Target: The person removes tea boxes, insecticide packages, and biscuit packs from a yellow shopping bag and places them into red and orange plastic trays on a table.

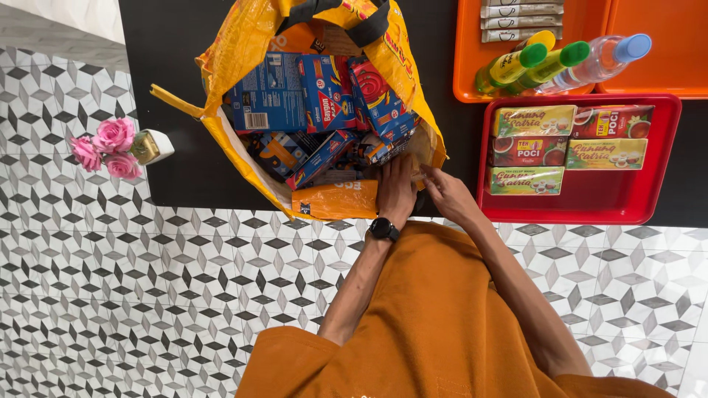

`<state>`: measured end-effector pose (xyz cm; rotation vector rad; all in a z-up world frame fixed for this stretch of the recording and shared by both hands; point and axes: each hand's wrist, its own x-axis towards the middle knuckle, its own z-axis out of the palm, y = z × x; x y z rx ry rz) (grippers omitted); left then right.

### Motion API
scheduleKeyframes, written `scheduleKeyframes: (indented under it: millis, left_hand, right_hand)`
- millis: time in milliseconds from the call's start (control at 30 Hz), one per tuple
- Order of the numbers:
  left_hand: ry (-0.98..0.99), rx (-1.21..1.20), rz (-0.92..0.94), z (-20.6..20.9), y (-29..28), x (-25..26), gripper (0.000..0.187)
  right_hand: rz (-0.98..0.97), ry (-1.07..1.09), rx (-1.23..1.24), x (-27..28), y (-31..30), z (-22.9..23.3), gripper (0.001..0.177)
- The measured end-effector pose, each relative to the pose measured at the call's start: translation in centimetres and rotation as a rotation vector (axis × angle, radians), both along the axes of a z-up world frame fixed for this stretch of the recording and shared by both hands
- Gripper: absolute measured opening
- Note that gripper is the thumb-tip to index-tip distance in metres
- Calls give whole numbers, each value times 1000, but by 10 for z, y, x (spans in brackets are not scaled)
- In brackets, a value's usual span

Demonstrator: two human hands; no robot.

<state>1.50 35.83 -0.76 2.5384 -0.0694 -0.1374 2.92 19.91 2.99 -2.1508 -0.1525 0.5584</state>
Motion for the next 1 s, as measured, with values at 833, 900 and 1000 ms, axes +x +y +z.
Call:
scheduleKeyframes:
  millis: [833, 900, 1000]
  left_hand:
    - [243, -1063, 301, 36, 46, 40, 65]
    - [195, -997, 385, 30, 50, 45, 68]
    - [211, -1060, 347, 38, 54, 49, 69]
  right_hand:
    - [-218, 338, 543, 29, 25, 42, 44]
    - [-191, 292, 500, 33, 31, 54, 43]
    - [-242, 409, 470, 35, 37, 61, 41]
